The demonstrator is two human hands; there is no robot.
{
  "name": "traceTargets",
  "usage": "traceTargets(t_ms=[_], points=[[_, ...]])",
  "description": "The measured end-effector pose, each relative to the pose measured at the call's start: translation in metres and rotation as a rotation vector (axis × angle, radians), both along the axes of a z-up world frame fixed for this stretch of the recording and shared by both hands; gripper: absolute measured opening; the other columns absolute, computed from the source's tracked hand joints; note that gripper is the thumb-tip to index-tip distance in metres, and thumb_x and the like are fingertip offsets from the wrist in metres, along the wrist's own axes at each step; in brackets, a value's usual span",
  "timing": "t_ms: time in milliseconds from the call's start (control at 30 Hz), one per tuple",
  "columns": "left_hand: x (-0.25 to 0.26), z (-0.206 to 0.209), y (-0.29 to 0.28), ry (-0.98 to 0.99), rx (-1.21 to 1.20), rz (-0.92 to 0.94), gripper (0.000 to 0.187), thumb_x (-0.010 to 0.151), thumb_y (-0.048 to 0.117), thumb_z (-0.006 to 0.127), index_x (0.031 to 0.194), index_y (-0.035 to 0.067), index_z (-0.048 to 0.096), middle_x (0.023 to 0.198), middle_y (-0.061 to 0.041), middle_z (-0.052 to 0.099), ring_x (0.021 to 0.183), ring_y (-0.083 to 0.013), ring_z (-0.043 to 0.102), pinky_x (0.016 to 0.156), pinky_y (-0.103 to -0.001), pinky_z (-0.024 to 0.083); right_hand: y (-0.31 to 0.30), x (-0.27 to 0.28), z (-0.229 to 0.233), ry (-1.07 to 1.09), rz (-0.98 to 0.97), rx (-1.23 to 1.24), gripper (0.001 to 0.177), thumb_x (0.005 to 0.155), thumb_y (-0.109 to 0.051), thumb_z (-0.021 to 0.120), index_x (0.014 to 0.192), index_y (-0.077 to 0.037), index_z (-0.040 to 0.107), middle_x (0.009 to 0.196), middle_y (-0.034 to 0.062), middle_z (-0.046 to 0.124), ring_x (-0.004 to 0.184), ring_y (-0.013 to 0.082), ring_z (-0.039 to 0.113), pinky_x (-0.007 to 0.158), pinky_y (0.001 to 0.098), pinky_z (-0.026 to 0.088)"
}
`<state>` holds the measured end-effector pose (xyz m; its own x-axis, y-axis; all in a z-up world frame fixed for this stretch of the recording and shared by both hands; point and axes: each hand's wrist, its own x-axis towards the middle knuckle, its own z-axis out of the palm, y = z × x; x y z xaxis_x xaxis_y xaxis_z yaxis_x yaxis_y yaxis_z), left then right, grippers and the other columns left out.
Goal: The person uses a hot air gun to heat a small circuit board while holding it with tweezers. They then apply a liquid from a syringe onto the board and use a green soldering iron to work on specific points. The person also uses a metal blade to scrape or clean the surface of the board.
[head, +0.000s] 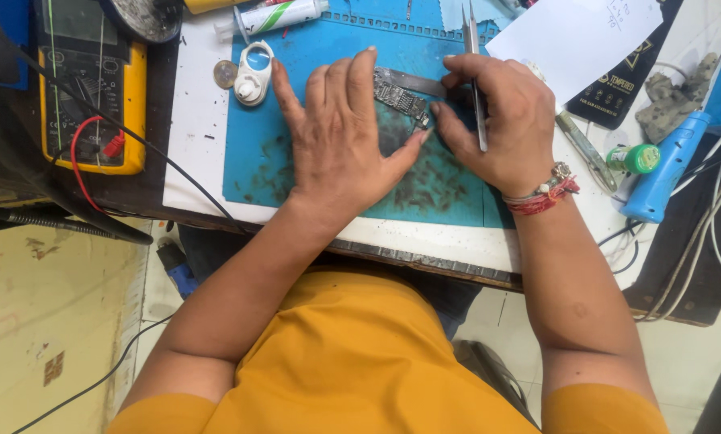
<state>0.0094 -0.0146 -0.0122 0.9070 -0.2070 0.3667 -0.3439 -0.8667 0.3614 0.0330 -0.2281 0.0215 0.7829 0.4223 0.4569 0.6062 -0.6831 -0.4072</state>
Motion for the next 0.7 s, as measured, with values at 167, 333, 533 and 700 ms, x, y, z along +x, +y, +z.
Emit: traceTargets(t_ms=[167, 333, 533, 700], points=[[-0.003, 0.005, 0.010, 0.034, -0.053, -0.061, 0.095, 0.083, 0.052, 0.081, 0.147, -0.001, 0.034, 0.134, -0.019, 0.052, 0.134, -0.0369, 0.044, 0.119, -0.072, -0.006, -0.002, 0.003, -0.006, -0.018, -0.025, -0.007, 0.029, 0.094, -0.004, 0.080, 0.119, -0.006, 0.066, 0.099, 0.0041, 0.074, 0.092, 0.0255, 0.069, 0.082, 0.0360, 0.053], [0.001, 0.016, 0.025, 0.085, -0.060, -0.248, 0.098, 0.076, 0.042, 0.081, 0.148, -0.001, 0.030, 0.132, -0.018, 0.055, 0.136, -0.0365, 0.047, 0.119, -0.071, -0.010, -0.003, 0.003, -0.011, -0.030, -0.078, 0.008, 0.025, 0.096, -0.003, 0.079, 0.117, -0.006, 0.066, 0.097, 0.0051, 0.073, 0.090, 0.0255, 0.069, 0.082, 0.0368, 0.054], [0.006, 0.020, 0.042, 0.079, -0.058, -0.435, 0.084, 0.079, 0.027, 0.075, 0.148, 0.003, 0.034, 0.150, -0.018, 0.053, 0.147, -0.0354, 0.046, 0.125, -0.064, -0.008, -0.004, 0.004, -0.011, -0.048, -0.135, 0.033, 0.020, 0.102, -0.005, 0.078, 0.118, -0.004, 0.066, 0.099, 0.0086, 0.074, 0.085, 0.0267, 0.069, 0.078, 0.0371, 0.054], [-0.010, 0.006, 0.053, -0.008, -0.124, -0.297, 0.055, 0.096, 0.029, 0.071, 0.141, 0.009, 0.048, 0.143, -0.012, 0.058, 0.136, -0.0281, 0.055, 0.126, -0.057, 0.018, -0.002, 0.000, -0.010, -0.061, -0.127, 0.168, 0.005, 0.115, -0.003, 0.070, 0.119, -0.005, 0.068, 0.095, 0.0108, 0.075, 0.083, 0.0242, 0.074, 0.075, 0.0319, 0.056]])
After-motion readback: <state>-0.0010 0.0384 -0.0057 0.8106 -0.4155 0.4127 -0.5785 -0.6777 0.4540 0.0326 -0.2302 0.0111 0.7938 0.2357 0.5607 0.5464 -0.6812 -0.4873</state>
